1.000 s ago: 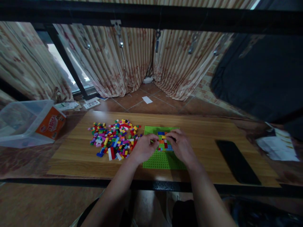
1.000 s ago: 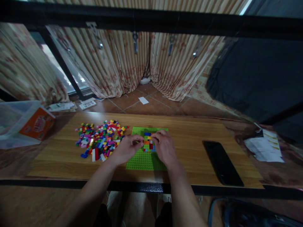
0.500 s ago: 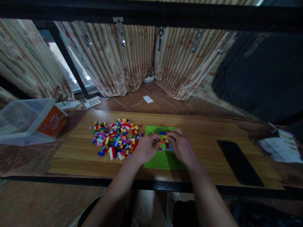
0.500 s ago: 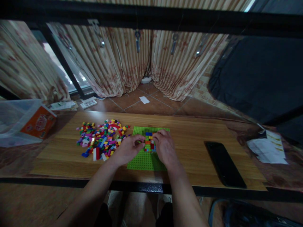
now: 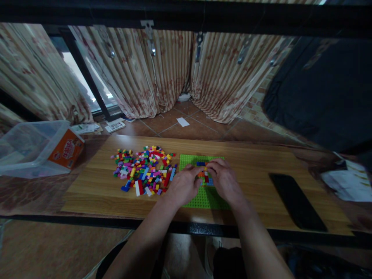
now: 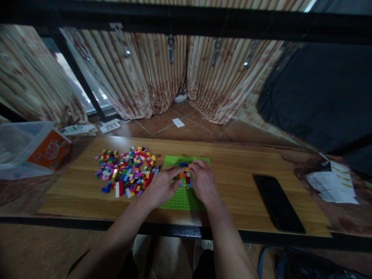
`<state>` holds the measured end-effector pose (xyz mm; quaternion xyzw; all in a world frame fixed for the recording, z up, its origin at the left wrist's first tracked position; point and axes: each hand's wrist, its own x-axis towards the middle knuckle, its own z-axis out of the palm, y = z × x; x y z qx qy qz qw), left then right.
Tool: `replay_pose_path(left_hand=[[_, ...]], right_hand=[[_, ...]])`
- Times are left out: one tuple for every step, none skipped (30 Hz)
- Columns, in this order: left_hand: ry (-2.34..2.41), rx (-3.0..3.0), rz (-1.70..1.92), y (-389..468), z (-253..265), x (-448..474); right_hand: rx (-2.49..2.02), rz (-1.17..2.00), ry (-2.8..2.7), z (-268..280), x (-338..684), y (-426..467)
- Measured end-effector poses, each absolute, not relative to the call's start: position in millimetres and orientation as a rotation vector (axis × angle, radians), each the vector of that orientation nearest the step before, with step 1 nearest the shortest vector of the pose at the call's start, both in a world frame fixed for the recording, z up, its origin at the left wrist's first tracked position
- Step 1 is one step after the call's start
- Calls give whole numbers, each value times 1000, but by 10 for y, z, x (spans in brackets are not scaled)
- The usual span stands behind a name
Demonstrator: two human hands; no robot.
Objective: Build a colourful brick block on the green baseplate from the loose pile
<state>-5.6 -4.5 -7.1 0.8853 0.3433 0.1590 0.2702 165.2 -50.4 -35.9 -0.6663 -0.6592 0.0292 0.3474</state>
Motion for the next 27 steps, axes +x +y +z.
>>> replay_pose_path(left_hand=[[930, 2386, 427, -46, -76, -57], [933, 2387, 427, -47, -80, -58], [934, 2389, 425, -48, -84, -59], [934, 2390, 422, -48, -87, -60], [933, 2391, 416, -49, -89, -60], [934, 2392, 409, -51, -91, -60], [939, 2393, 402, -53, -93, -58], [945, 2395, 397, -55, -95, -56], [950, 2399, 397, -58, -97, -54], [953, 2404, 401, -61, -100, -51], [955, 2409, 405, -65, -103, -49], [957, 2414, 406, -70, -105, -47], [960, 2419, 400, -74, -106, -44], [963, 2425, 391, -79, -107, -42], [965, 2432, 381, -85, -108, -40], [966, 2443, 373, -90, -109, -38], [966, 2456, 369, -96, -110, -35], [967, 2470, 367, -103, -111, -32], [968, 2484, 365, -109, -113, -28], [973, 2497, 362, -116, -115, -24], [980, 2508, 356, -123, -118, -20], [989, 2516, 347, -130, -120, -16], [997, 2522, 339, -137, -122, -13], [1002, 2526, 333, -144, -123, -10], [1006, 2530, 330, -150, -124, -8], [1005, 2533, 329, -155, -124, -7], [1000, 2538, 329, -160, -123, -6]], right_hand=[[-1731, 82, -1705, -357, 1651, -501], [-1732, 89, -1701, -354, 1651, -499], [-1733, 96, -1697, -350, 1652, -499], [-1731, 107, -1692, -346, 1653, -499], [-1725, 122, -1685, -341, 1654, -500], [-1718, 136, -1674, -338, 1654, -501], [-1712, 145, -1652, -336, 1653, -503], [-1707, 151, -1623, -335, 1650, -504], [-1705, 155, -1590, -336, 1645, -505], [-1707, 156, -1555, -337, 1639, -505], [-1713, 156, -1518, -337, 1631, -504], [-1721, 159, -1481, -337, 1623, -502], [-1729, 166, -1448, -336, 1618, -500], [-1735, 179, -1415, -334, 1615, -498], [-1737, 196, -1384, -334, 1617, -497], [-1733, 215, -1350, -335, 1625, -496], [-1723, 235, -1315, -340, 1638, -495], [-1715, 251, -1278, -349, 1655, -494], [-1708, 264, -1240, -361, 1676, -493], [-1703, 276, -1203, -377, 1697, -491], [-1702, 289, -1168, -395, 1716, -489], [-1706, 304, -1139, -413, 1733, -487], [-1711, 319, -1118, -430, 1744, -484], [-1716, 333, -1104, -445, 1750, -480], [-1721, 341, -1098, -457, 1751, -476], [-1726, 345, -1099, -466, 1749, -471], [-1730, 347, -1107, -474, 1744, -466]])
